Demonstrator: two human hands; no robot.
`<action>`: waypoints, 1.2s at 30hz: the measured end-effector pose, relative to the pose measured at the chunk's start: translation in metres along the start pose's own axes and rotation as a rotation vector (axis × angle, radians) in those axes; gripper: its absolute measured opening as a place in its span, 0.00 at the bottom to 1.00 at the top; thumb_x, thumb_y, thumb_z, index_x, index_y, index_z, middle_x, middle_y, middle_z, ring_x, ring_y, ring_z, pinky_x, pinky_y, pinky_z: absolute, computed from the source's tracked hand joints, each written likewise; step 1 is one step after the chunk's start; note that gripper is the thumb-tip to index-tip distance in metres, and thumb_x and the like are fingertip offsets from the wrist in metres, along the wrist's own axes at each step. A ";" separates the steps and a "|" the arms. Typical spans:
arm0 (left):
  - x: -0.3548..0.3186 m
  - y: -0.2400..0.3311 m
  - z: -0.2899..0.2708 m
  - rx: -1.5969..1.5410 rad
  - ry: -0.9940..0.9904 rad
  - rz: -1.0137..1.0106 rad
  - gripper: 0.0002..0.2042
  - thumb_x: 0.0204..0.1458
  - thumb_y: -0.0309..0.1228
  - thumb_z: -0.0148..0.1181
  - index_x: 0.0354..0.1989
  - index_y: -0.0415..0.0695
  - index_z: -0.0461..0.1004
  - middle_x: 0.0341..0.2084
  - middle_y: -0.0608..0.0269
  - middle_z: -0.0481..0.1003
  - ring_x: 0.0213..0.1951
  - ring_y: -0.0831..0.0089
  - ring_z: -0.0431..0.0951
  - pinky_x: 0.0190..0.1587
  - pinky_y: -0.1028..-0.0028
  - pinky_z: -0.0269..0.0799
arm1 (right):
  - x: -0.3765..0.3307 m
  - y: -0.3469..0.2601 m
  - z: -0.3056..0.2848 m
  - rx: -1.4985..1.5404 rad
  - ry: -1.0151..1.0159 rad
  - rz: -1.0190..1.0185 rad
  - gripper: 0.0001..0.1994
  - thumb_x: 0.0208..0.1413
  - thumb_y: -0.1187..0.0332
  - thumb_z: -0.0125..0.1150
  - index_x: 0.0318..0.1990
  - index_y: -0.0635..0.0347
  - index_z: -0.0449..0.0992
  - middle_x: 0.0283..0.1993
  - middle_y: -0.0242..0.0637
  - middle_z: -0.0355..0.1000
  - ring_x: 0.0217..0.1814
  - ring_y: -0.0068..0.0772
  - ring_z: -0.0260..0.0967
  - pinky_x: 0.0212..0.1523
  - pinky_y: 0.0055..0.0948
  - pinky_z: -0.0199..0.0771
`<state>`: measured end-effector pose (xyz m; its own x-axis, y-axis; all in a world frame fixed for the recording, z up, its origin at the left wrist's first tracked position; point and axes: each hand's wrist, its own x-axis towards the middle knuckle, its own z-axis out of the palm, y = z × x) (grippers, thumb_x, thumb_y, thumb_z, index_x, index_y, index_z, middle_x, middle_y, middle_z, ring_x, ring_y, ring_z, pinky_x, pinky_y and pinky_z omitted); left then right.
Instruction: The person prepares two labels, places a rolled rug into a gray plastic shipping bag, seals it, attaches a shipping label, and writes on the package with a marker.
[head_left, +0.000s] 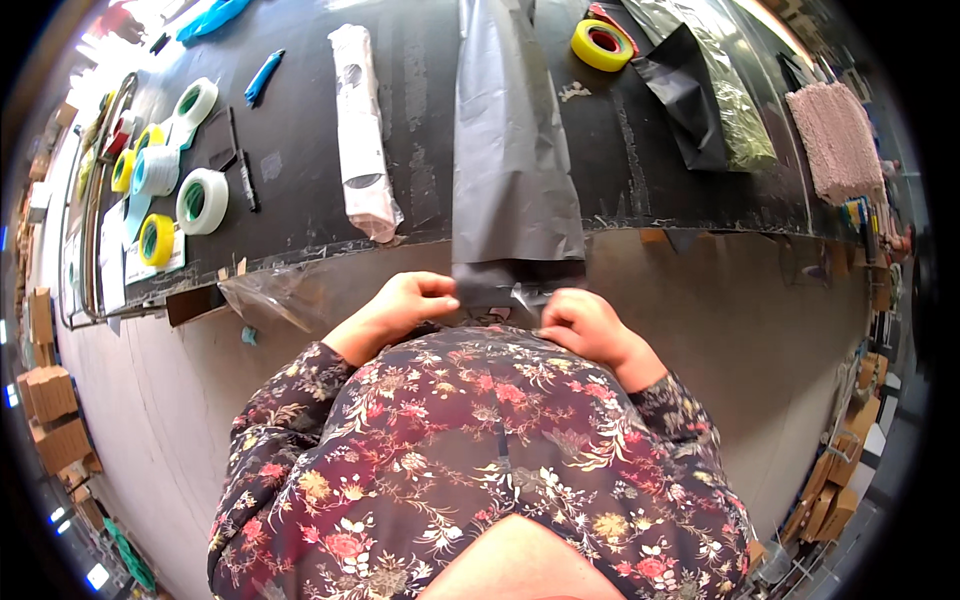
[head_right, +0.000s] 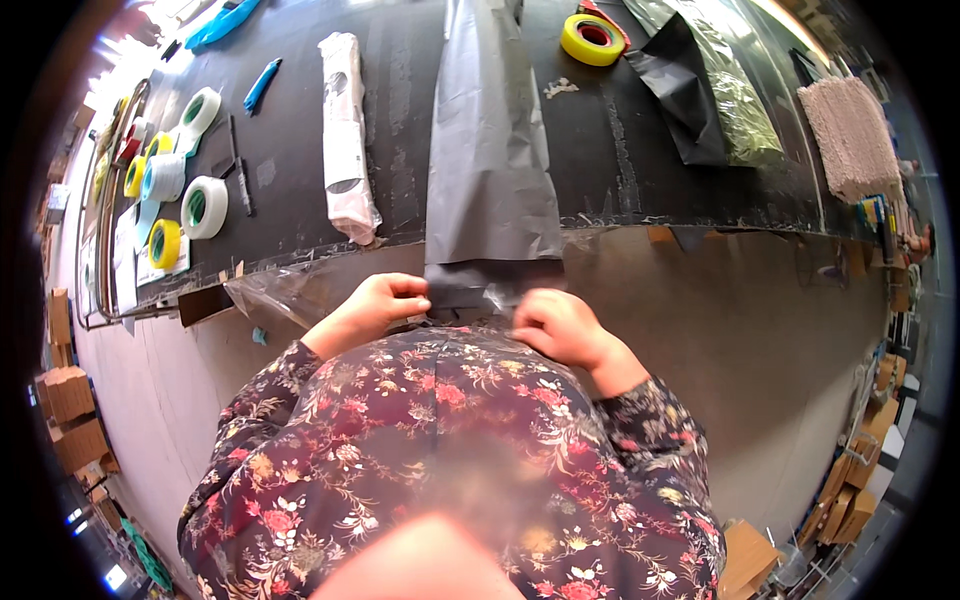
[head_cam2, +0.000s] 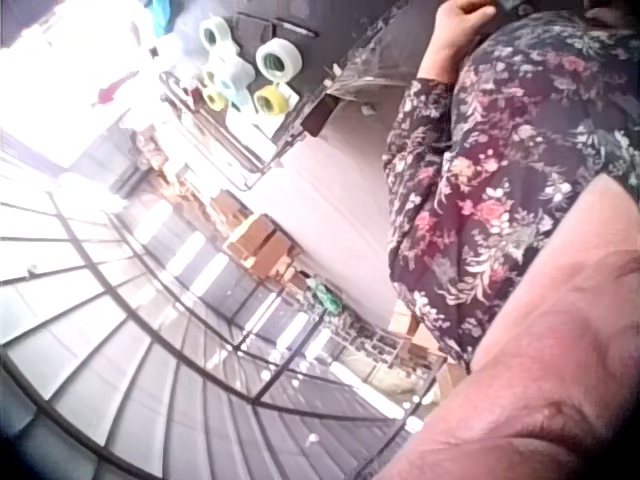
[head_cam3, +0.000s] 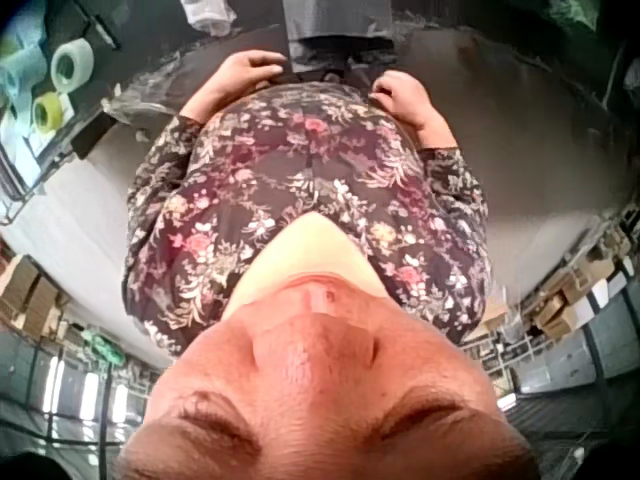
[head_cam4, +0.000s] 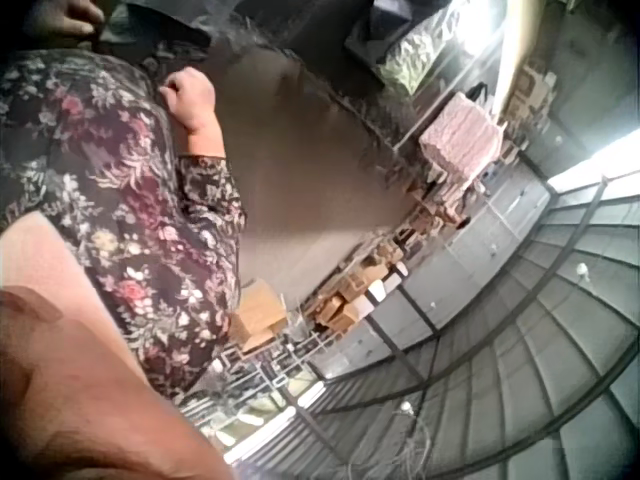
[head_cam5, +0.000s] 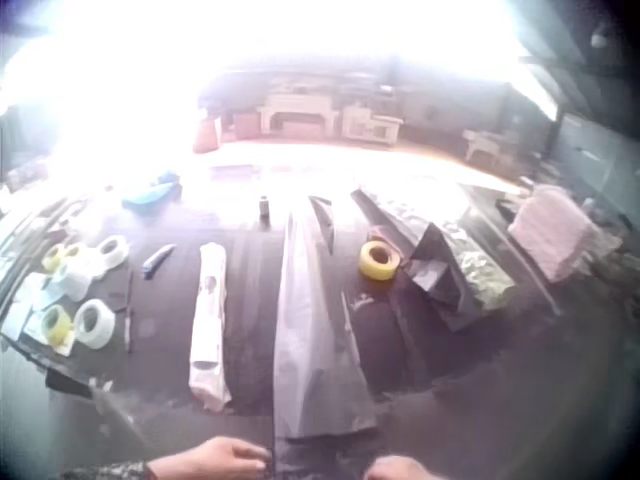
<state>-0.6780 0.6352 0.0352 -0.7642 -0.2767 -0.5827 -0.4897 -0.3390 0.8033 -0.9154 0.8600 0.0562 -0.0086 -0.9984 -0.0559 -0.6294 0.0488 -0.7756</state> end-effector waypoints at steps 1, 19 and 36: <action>-0.002 0.009 -0.003 0.042 -0.066 -0.004 0.18 0.53 0.27 0.67 0.51 0.34 0.77 0.42 0.59 0.80 0.44 0.77 0.78 0.48 0.76 0.74 | -0.034 0.018 0.004 -0.172 0.032 0.075 0.07 0.45 0.66 0.69 0.27 0.55 0.77 0.31 0.37 0.72 0.38 0.44 0.72 0.39 0.38 0.73; 0.080 0.100 -0.016 1.785 -0.052 1.202 0.28 0.53 0.28 0.50 0.66 0.49 0.63 0.72 0.68 0.54 0.73 0.69 0.51 0.73 0.63 0.48 | 0.037 0.078 -0.066 -0.864 0.418 -0.345 0.33 0.47 0.66 0.66 0.65 0.40 0.67 0.73 0.28 0.54 0.76 0.36 0.50 0.74 0.36 0.53; 0.076 0.064 -0.005 1.256 0.138 1.156 0.23 0.46 0.27 0.62 0.54 0.47 0.75 0.59 0.61 0.73 0.66 0.61 0.67 0.67 0.56 0.58 | 0.090 0.076 -0.082 -0.250 0.252 -0.581 0.23 0.45 0.72 0.65 0.54 0.52 0.78 0.51 0.37 0.79 0.55 0.44 0.75 0.57 0.36 0.75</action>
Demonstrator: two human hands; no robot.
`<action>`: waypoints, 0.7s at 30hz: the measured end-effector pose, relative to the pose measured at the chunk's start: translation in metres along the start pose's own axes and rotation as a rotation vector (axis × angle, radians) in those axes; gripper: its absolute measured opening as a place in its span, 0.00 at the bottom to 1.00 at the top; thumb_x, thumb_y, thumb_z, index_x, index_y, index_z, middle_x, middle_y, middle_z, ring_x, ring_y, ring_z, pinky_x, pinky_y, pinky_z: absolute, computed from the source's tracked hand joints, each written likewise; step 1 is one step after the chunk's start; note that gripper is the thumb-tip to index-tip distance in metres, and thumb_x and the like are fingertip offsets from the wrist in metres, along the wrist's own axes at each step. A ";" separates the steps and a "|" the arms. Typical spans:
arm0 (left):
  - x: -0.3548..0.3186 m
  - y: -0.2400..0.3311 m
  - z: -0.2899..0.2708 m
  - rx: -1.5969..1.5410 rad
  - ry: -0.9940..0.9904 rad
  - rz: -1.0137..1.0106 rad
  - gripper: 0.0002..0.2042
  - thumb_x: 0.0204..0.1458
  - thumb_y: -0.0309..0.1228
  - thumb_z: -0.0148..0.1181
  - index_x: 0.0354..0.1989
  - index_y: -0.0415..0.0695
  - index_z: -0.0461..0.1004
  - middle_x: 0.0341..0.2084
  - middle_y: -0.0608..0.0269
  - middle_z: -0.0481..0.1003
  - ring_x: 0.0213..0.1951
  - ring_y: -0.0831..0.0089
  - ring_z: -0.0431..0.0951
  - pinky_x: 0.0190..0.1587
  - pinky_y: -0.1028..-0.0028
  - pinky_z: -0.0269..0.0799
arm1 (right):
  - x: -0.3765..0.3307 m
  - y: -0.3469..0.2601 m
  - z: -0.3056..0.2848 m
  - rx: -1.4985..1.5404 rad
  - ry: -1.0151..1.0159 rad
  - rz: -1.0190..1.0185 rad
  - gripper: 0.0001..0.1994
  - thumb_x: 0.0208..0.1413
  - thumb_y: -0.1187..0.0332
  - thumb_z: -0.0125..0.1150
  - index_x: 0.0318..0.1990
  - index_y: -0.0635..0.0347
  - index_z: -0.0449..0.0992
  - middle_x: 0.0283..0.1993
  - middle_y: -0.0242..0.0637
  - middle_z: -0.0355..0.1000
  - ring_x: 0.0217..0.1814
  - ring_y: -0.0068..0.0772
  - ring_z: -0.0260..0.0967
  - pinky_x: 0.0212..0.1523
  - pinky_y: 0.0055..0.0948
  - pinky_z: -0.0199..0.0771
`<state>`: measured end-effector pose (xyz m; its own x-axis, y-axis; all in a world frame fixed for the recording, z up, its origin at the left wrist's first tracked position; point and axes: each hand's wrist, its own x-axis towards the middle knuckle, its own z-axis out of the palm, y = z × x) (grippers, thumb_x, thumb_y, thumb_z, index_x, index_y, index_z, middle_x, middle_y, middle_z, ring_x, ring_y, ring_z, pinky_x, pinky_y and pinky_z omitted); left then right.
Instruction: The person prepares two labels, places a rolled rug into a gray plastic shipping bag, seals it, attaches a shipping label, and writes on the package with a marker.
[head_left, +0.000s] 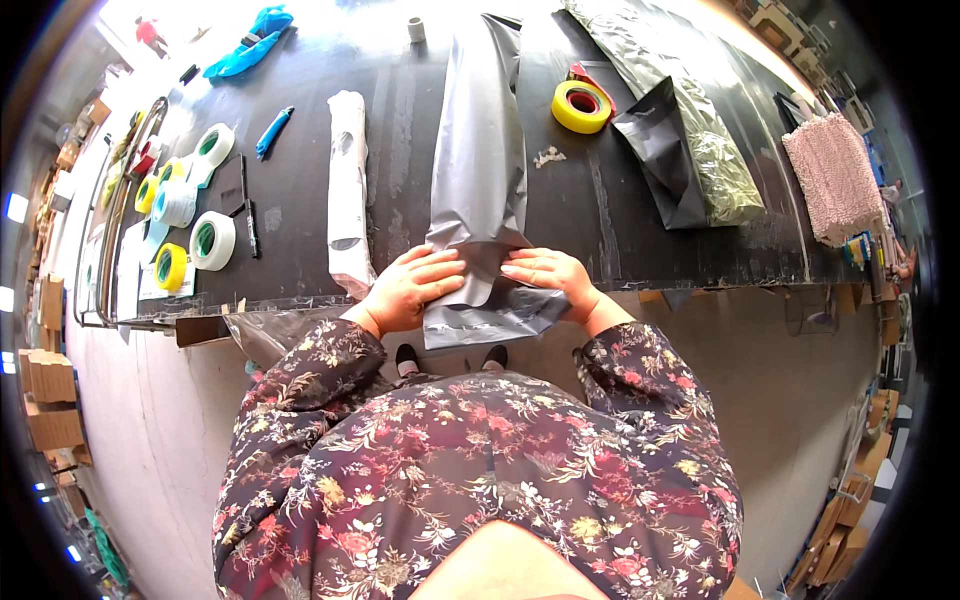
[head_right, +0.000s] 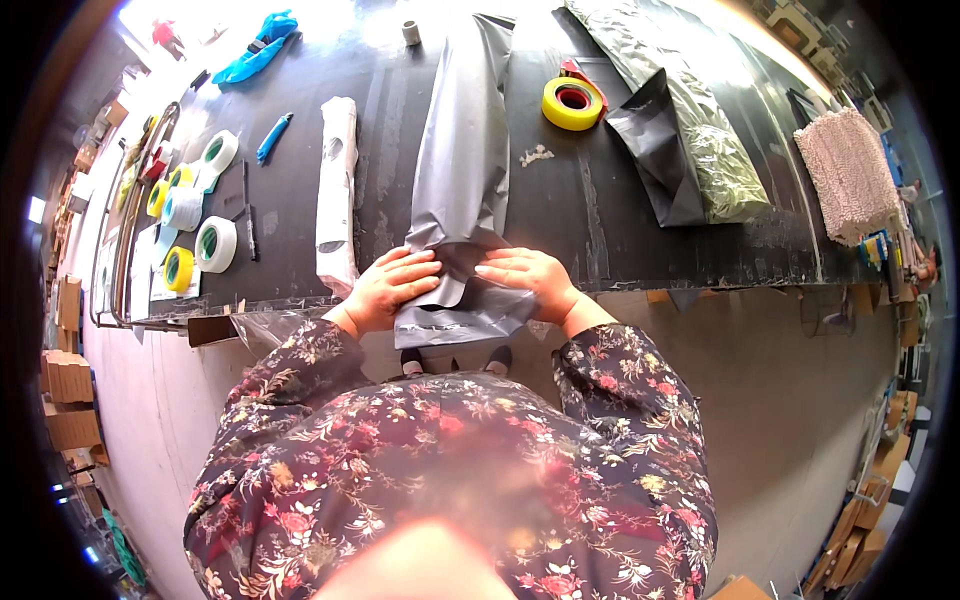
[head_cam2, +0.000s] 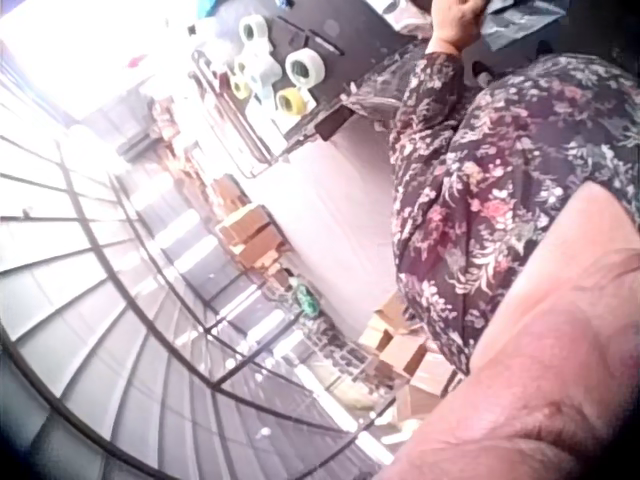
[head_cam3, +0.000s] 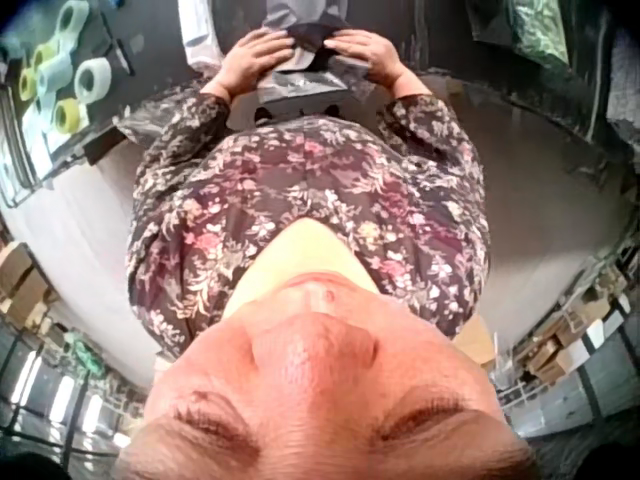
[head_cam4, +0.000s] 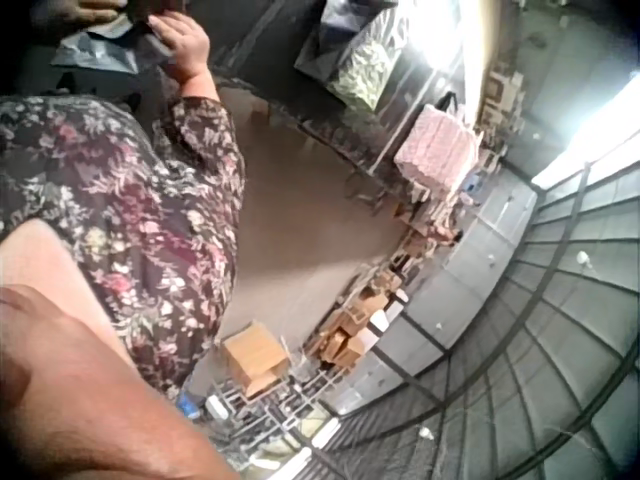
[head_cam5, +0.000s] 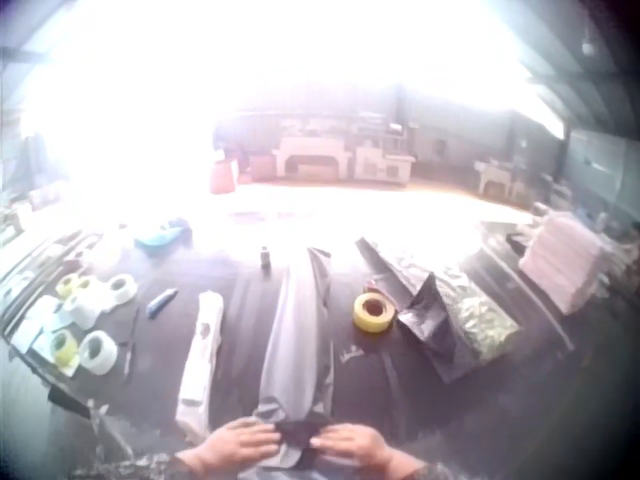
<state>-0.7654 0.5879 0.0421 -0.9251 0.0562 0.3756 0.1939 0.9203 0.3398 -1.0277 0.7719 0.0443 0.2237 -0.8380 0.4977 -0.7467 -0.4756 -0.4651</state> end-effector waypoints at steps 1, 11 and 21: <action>0.000 0.000 -0.001 0.068 -0.007 0.013 0.22 0.46 0.29 0.62 0.54 0.48 0.75 0.58 0.62 0.73 0.65 0.62 0.67 0.67 0.56 0.58 | -0.001 -0.001 -0.001 0.027 0.023 0.043 0.23 0.45 0.73 0.64 0.53 0.53 0.79 0.50 0.37 0.79 0.55 0.44 0.75 0.56 0.36 0.75; 0.036 -0.014 0.040 -0.590 0.669 -0.948 0.19 0.64 0.43 0.53 0.31 0.37 0.76 0.20 0.50 0.74 0.25 0.59 0.70 0.33 0.66 0.68 | 0.031 0.015 0.045 0.590 0.692 0.948 0.22 0.68 0.58 0.52 0.23 0.63 0.72 0.19 0.27 0.63 0.24 0.18 0.57 0.28 0.27 0.63; 0.051 -0.060 0.051 -0.298 0.184 -1.169 0.24 0.59 0.48 0.48 0.34 0.37 0.80 0.34 0.39 0.78 0.42 0.43 0.78 0.48 0.54 0.71 | 0.060 0.026 0.040 -0.053 0.125 1.313 0.23 0.60 0.49 0.49 0.39 0.61 0.81 0.45 0.54 0.77 0.51 0.60 0.73 0.52 0.48 0.72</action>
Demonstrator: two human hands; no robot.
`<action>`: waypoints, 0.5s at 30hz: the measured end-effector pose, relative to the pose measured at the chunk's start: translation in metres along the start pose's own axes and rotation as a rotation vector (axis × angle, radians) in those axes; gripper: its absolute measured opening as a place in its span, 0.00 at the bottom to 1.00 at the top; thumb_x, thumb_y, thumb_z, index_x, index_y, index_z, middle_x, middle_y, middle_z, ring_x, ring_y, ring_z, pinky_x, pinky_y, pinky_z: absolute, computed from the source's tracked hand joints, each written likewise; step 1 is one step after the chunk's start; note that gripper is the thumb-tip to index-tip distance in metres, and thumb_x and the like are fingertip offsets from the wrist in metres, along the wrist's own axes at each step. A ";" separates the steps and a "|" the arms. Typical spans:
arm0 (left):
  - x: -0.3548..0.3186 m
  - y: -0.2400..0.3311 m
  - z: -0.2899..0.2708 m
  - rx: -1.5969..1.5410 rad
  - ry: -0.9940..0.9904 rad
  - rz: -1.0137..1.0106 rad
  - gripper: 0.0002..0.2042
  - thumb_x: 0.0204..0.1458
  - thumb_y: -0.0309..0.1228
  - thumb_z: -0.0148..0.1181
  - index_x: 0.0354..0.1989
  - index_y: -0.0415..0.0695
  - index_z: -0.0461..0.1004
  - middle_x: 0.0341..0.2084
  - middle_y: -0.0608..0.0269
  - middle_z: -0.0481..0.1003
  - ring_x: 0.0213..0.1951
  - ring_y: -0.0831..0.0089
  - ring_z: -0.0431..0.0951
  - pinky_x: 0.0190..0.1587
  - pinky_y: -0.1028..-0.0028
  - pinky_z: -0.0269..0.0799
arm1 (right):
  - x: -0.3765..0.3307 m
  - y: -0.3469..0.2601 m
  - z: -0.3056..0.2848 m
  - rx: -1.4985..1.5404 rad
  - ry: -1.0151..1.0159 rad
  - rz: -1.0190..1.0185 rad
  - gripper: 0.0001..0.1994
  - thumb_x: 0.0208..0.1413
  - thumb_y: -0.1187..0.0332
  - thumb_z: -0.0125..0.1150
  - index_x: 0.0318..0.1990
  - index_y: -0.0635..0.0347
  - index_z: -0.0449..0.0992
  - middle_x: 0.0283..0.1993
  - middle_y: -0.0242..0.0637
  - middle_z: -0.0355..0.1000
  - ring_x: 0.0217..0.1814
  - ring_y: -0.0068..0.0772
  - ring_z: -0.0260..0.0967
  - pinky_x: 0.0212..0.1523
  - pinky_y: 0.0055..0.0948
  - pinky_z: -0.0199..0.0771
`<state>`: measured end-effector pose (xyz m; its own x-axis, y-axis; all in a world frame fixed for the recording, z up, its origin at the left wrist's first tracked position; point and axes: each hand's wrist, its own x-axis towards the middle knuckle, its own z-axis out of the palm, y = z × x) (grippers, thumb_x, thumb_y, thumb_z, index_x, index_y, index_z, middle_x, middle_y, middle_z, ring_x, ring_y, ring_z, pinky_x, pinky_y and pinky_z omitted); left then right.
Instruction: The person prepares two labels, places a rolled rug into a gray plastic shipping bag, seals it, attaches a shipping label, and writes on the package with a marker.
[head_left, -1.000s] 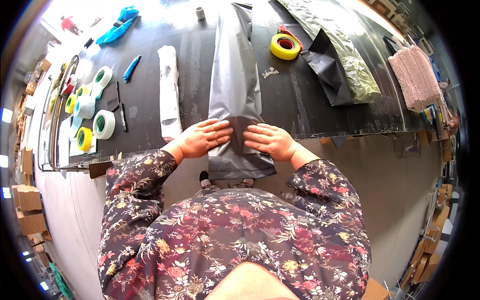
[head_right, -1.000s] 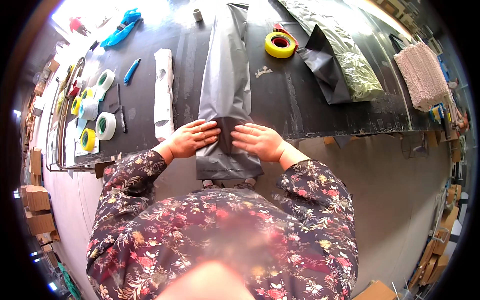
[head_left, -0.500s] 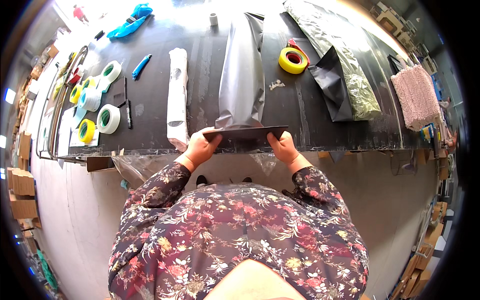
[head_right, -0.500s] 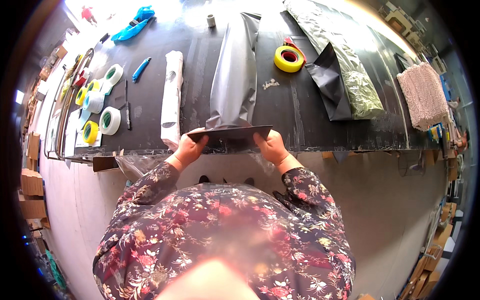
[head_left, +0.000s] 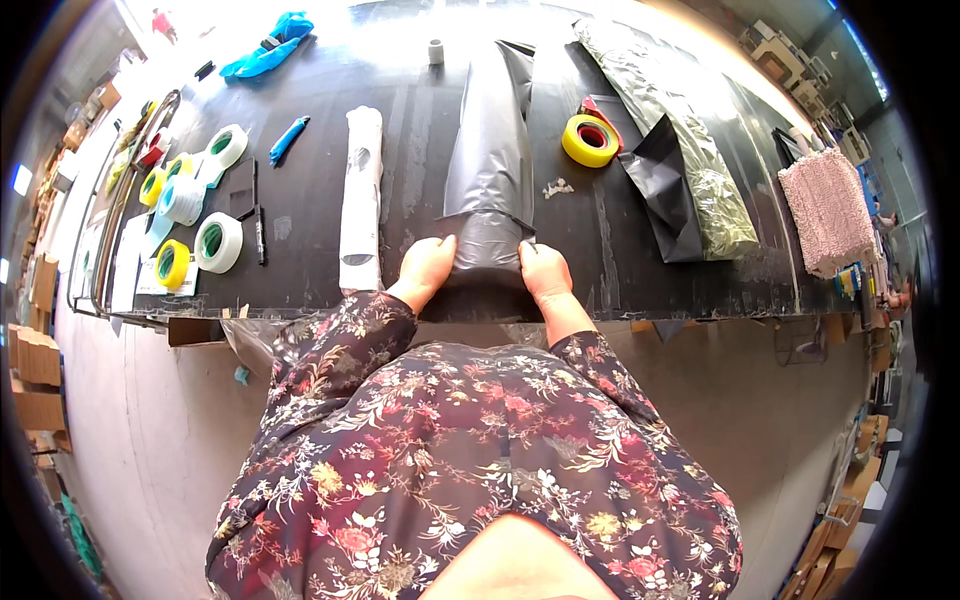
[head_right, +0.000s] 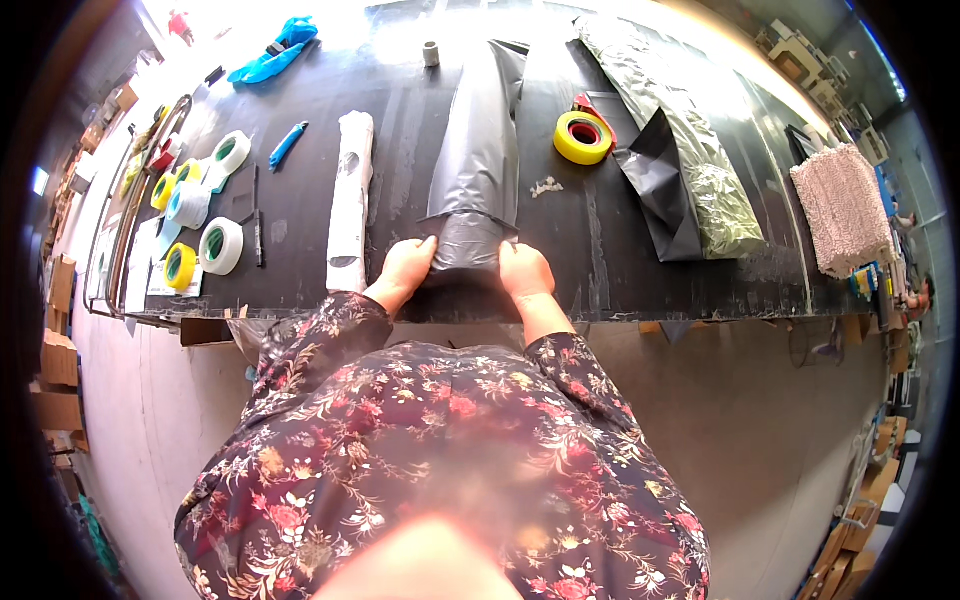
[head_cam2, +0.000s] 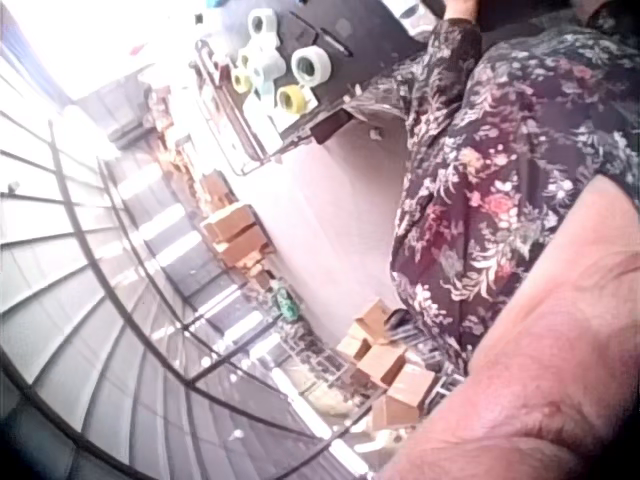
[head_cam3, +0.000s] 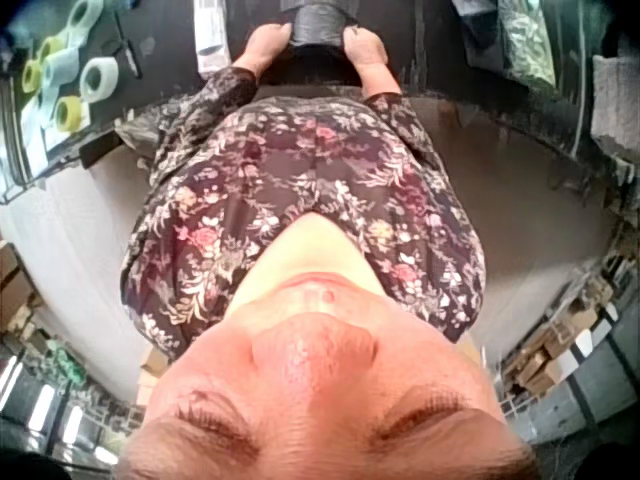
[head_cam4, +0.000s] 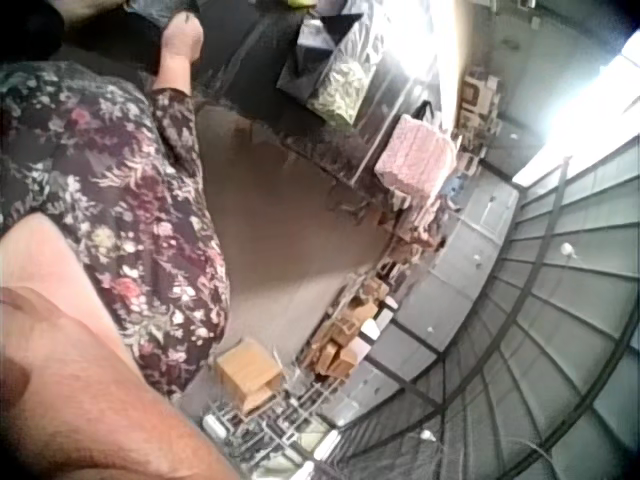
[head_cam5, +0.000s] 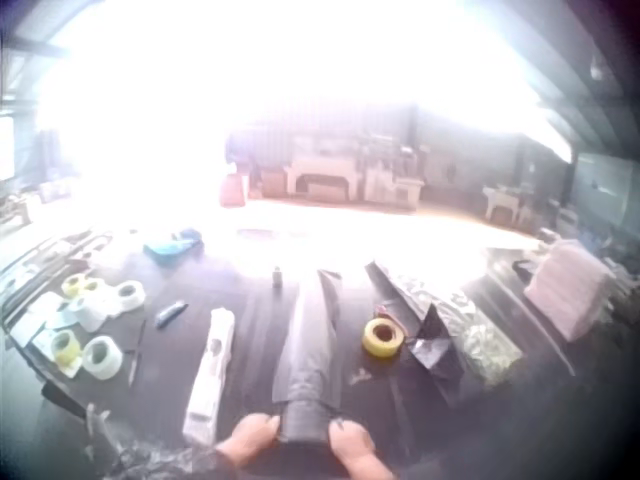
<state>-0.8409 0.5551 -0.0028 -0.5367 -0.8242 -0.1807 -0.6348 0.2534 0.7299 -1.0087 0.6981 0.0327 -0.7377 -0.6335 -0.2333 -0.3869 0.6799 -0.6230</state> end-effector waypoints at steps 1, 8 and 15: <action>0.002 0.004 -0.003 0.075 -0.026 0.015 0.24 0.58 0.48 0.48 0.34 0.37 0.80 0.35 0.40 0.79 0.42 0.43 0.78 0.49 0.55 0.71 | 0.001 -0.005 -0.004 -0.046 -0.043 0.043 0.21 0.58 0.50 0.51 0.42 0.59 0.79 0.47 0.53 0.77 0.52 0.56 0.74 0.53 0.46 0.72; -0.022 0.039 -0.017 0.122 0.357 0.429 0.13 0.49 0.26 0.62 0.44 0.45 0.74 0.43 0.57 0.77 0.46 0.55 0.75 0.53 0.65 0.71 | -0.008 0.001 -0.009 -0.124 0.605 -0.663 0.12 0.46 0.64 0.69 0.33 0.51 0.70 0.37 0.37 0.70 0.45 0.47 0.68 0.46 0.41 0.68; -0.032 0.054 0.022 -0.055 0.137 0.587 0.28 0.63 0.38 0.48 0.64 0.26 0.59 0.66 0.32 0.56 0.70 0.43 0.53 0.72 0.59 0.48 | 0.027 -0.010 0.025 0.237 0.354 -0.668 0.08 0.57 0.65 0.62 0.38 0.60 0.76 0.39 0.45 0.72 0.47 0.47 0.69 0.50 0.40 0.69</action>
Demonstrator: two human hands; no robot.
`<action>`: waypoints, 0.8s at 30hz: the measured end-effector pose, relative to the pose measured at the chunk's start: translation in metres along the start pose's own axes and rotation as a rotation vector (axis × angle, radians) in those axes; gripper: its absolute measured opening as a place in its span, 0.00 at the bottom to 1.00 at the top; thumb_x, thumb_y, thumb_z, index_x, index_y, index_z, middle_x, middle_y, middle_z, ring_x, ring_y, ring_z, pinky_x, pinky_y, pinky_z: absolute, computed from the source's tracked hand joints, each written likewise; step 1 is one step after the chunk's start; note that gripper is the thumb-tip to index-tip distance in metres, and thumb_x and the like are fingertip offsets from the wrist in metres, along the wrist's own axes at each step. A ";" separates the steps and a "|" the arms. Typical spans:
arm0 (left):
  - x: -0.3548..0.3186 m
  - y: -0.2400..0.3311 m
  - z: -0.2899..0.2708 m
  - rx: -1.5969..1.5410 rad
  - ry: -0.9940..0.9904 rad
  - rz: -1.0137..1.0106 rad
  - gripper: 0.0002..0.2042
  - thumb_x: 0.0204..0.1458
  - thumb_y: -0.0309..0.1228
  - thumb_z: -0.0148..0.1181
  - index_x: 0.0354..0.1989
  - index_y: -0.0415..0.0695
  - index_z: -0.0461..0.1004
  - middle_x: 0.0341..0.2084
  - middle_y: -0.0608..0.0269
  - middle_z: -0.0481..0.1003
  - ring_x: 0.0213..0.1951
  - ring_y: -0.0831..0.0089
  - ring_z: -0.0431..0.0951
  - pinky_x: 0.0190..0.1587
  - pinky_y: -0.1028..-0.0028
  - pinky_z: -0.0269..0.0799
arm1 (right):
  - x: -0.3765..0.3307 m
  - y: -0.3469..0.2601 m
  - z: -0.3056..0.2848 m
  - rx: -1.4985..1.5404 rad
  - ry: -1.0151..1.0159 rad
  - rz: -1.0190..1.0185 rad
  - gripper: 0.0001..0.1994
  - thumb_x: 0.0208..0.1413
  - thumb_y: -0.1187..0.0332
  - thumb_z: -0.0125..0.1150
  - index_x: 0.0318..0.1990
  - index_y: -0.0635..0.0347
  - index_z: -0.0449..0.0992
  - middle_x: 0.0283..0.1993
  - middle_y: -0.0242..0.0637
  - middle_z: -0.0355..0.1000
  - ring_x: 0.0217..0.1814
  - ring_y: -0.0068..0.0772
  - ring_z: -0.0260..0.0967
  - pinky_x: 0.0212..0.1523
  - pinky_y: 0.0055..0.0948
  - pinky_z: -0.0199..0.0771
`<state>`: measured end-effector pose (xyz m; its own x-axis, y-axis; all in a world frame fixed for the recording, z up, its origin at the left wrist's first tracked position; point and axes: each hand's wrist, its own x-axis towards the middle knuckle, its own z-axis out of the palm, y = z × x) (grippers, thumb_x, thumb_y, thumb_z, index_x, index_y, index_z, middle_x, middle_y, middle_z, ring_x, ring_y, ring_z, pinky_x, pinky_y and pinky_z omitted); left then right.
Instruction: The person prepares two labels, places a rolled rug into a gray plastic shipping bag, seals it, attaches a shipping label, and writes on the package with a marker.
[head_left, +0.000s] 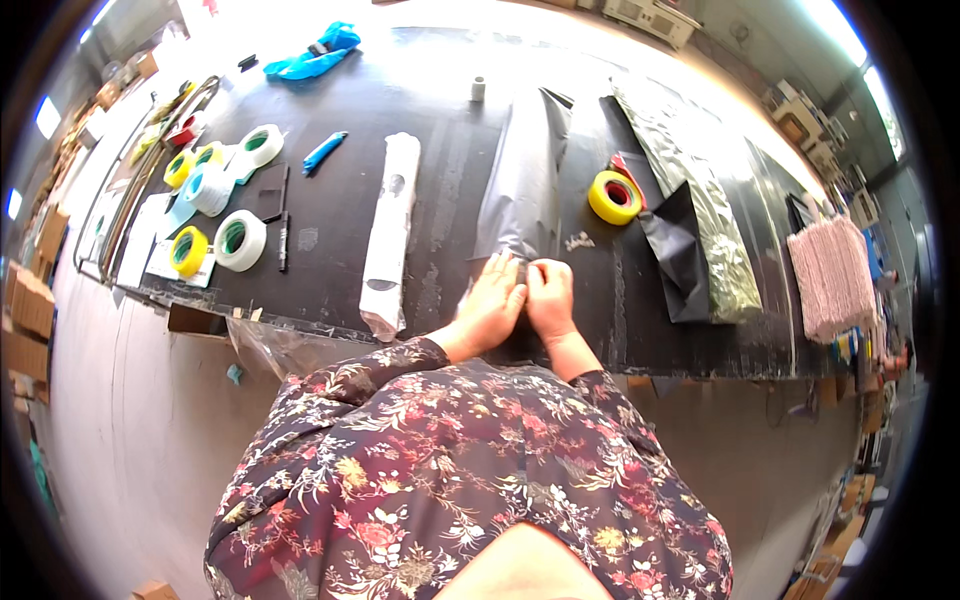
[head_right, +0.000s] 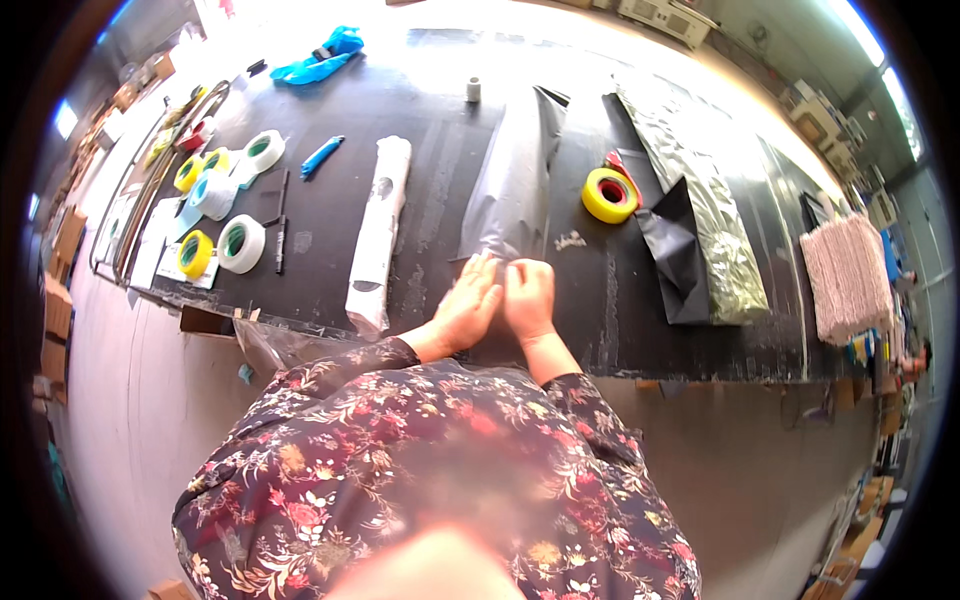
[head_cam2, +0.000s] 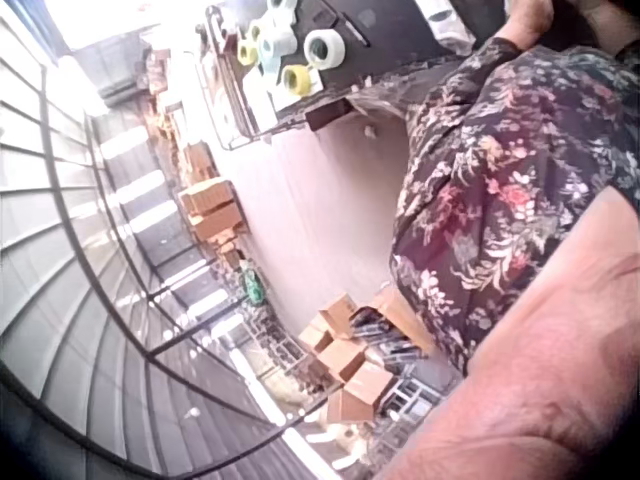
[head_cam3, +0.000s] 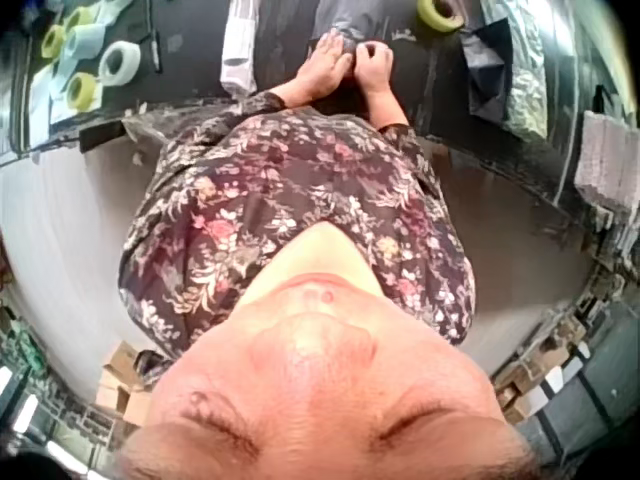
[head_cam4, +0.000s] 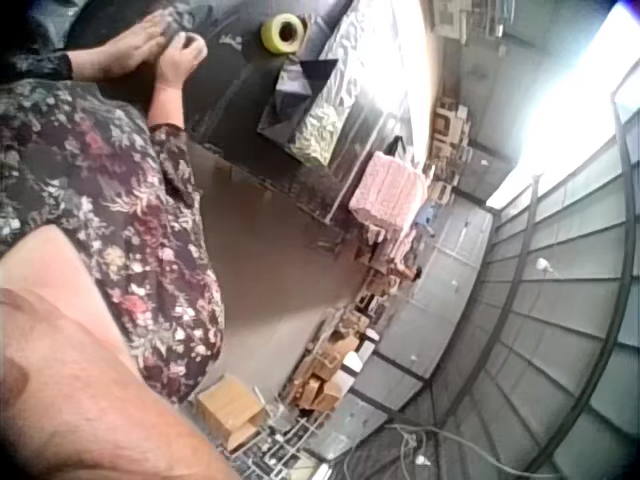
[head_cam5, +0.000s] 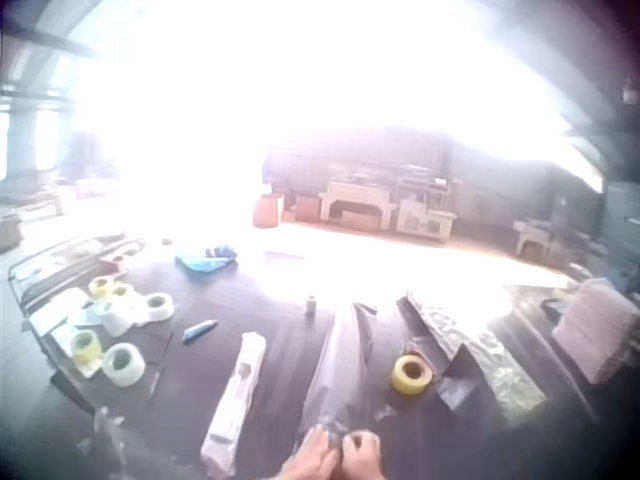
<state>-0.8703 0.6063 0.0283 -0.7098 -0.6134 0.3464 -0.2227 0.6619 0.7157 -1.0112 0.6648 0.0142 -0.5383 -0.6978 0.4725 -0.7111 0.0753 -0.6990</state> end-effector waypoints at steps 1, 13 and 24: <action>0.002 0.002 0.006 -0.033 -0.021 -0.068 0.31 0.64 0.41 0.47 0.66 0.25 0.55 0.67 0.30 0.53 0.71 0.42 0.50 0.72 0.59 0.46 | 0.000 0.014 0.003 -0.007 0.015 0.141 0.10 0.57 0.63 0.62 0.38 0.62 0.76 0.40 0.46 0.73 0.48 0.46 0.70 0.51 0.39 0.70; 0.002 -0.030 -0.038 -0.420 -0.148 -0.449 0.44 0.45 0.55 0.68 0.62 0.34 0.60 0.58 0.36 0.67 0.61 0.49 0.68 0.64 0.60 0.62 | -0.023 -0.009 0.044 0.770 -0.173 0.782 0.38 0.67 0.46 0.45 0.71 0.72 0.49 0.73 0.55 0.48 0.74 0.46 0.50 0.70 0.40 0.56; -0.047 -0.016 -0.158 0.335 -0.014 -0.043 0.39 0.51 0.44 0.64 0.67 0.35 0.56 0.70 0.41 0.51 0.70 0.44 0.51 0.69 0.53 0.52 | -0.031 -0.022 -0.007 -0.351 -0.304 -0.325 0.50 0.44 0.62 0.71 0.72 0.68 0.47 0.72 0.60 0.47 0.72 0.59 0.47 0.72 0.47 0.47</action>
<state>-0.7277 0.5564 0.0967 -0.7037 -0.6392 0.3101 -0.4580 0.7418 0.4899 -0.9822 0.6894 0.0190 -0.1491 -0.8944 0.4216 -0.9542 0.0182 -0.2987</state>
